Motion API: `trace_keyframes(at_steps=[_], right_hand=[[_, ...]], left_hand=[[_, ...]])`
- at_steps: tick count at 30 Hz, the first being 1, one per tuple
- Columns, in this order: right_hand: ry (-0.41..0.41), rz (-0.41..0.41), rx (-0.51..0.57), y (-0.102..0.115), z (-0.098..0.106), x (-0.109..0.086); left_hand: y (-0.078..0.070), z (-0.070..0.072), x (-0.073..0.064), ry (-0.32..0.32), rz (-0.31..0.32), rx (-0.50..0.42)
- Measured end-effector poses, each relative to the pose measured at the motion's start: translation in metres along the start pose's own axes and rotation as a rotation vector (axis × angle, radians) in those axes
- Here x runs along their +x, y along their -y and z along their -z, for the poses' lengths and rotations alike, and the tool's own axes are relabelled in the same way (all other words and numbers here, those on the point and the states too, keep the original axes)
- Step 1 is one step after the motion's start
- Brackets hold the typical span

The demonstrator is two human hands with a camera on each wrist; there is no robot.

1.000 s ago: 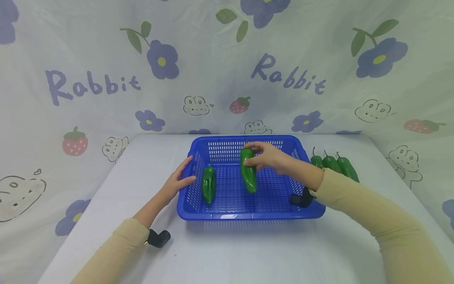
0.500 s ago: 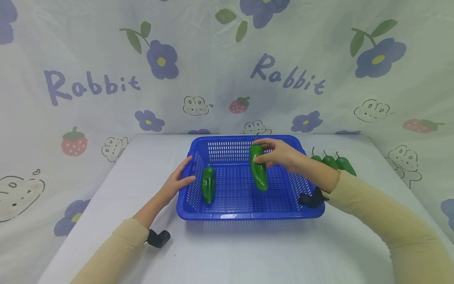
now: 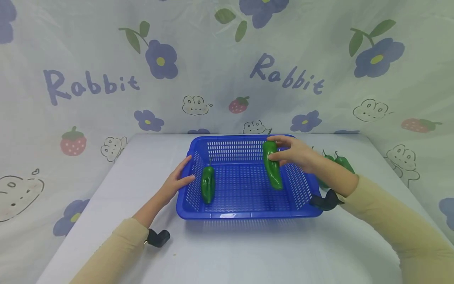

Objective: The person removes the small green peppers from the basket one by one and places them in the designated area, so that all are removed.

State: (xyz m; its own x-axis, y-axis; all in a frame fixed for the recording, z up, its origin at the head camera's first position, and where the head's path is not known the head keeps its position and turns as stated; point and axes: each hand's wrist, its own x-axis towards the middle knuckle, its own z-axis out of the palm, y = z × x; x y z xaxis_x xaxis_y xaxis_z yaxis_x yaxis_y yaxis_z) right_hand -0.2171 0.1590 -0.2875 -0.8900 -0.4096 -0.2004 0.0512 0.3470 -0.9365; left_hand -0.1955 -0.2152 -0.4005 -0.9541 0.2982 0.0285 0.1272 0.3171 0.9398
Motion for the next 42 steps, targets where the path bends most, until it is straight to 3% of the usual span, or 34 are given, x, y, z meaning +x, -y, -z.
trace_keyframes(at_steps=[13, 27, 42], right_hand=[[-0.025, 0.006, 0.008, -0.008, 0.028, -0.019], [-0.116, 0.017, -0.031, -0.02, 0.077, -0.05], [-0.2, -0.02, -0.11, -0.032, 0.101, -0.066]], left_hand=[[0.0, 0.0, 0.001, 0.002, -0.008, -0.01], [0.0, -0.001, -0.001, 0.001, -0.004, -0.021], [0.0, 0.0, -0.001, -0.008, -0.001, -0.001]])
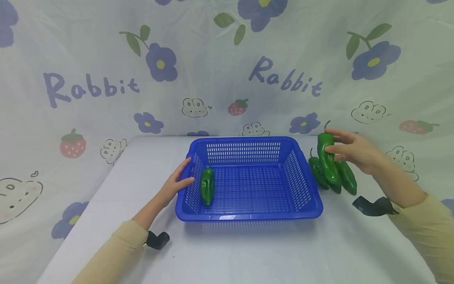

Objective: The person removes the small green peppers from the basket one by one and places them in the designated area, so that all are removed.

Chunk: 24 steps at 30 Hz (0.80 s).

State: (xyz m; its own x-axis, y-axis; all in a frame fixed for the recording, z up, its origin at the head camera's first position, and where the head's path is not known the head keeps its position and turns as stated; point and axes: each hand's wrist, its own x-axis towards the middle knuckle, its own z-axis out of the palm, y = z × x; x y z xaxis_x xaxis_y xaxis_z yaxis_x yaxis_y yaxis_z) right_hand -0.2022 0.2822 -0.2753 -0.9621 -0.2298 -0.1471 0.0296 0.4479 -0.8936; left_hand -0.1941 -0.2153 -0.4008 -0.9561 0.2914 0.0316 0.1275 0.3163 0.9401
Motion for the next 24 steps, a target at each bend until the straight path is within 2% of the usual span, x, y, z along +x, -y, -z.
trace_keyframes(at_steps=[24], right_hand=[[-0.041, -0.047, -0.027, -0.035, 0.034, -0.007]], left_hand=[[0.0, 0.0, 0.001, 0.006, -0.004, -0.01]])
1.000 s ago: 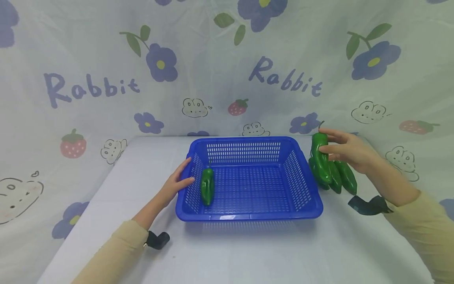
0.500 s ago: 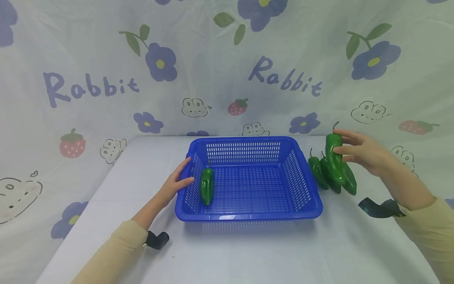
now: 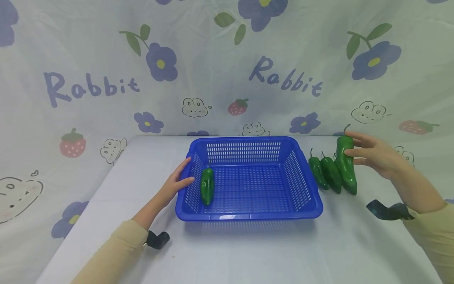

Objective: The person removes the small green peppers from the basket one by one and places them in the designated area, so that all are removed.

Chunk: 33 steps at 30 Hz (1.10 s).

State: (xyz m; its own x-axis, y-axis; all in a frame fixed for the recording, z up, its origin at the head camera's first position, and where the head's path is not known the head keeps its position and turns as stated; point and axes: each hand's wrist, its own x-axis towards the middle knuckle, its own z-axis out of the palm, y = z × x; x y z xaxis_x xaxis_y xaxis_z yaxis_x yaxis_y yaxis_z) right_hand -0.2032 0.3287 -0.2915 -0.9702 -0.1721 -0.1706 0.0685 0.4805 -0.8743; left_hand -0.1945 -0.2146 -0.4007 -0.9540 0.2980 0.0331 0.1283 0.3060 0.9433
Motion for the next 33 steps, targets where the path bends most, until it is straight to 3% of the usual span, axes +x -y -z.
trace_keyframes(at_steps=[14, 33], right_hand=[[-0.043, 0.004, -0.013, -0.025, 0.018, 0.004], [-0.117, -0.053, -0.072, -0.059, 0.035, 0.015]], left_hand=[[0.0, 0.0, 0.0, -0.011, -0.003, 0.009], [0.0, 0.0, 0.001, -0.004, 0.001, -0.005]])
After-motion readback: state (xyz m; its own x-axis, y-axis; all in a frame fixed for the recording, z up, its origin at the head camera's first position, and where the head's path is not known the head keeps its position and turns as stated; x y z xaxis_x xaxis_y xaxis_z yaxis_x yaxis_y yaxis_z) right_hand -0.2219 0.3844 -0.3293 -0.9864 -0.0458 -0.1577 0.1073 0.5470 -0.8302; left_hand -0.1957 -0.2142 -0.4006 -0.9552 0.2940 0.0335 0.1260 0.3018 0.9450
